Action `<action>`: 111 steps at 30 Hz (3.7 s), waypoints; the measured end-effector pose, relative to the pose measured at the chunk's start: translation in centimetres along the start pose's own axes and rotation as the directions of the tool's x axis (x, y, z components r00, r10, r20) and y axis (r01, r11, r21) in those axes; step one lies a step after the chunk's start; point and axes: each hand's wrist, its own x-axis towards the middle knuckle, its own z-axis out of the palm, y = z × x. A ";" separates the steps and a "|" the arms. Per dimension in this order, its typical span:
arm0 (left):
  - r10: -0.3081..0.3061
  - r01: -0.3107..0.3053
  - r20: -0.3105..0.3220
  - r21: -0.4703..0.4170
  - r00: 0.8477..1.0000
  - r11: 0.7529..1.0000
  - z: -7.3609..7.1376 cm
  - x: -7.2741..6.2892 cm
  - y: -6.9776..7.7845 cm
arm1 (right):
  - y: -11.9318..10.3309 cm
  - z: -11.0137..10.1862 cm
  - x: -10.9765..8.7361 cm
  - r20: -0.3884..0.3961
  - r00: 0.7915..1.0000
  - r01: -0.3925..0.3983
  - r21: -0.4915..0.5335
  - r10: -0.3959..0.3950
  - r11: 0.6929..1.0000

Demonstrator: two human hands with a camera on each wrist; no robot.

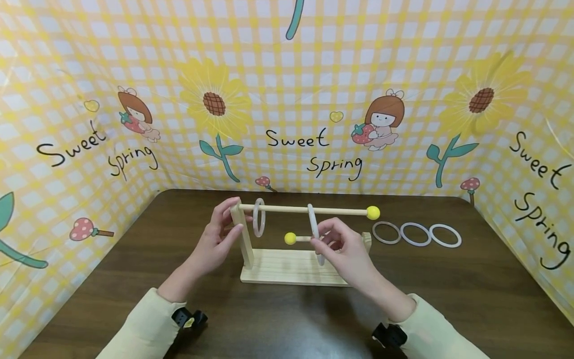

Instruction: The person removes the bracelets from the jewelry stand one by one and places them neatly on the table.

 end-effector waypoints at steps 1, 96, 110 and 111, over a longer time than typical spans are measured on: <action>-0.003 0.003 0.000 0.001 1.000 1.000 0.0 0.0 0.0 | 0.0 -0.2 0.0 0.001 1.000 0.001 -0.007 -0.001 1.000; 0.002 -0.002 0.005 -0.018 1.000 1.000 0.3 -0.5 -3.7 | 2.1 -11.6 -1.7 -0.344 0.938 -0.079 -0.336 -0.044 0.938; 0.003 -0.003 0.008 -0.005 1.000 1.000 0.1 0.0 -0.6 | 4.2 -13.9 -2.0 -0.326 0.937 -0.037 -0.449 -0.125 0.893; 0.001 -0.001 0.009 -0.005 1.000 1.000 0.1 0.0 -0.7 | 4.4 -14.0 -2.0 -0.318 0.939 -0.028 -0.457 -0.133 0.889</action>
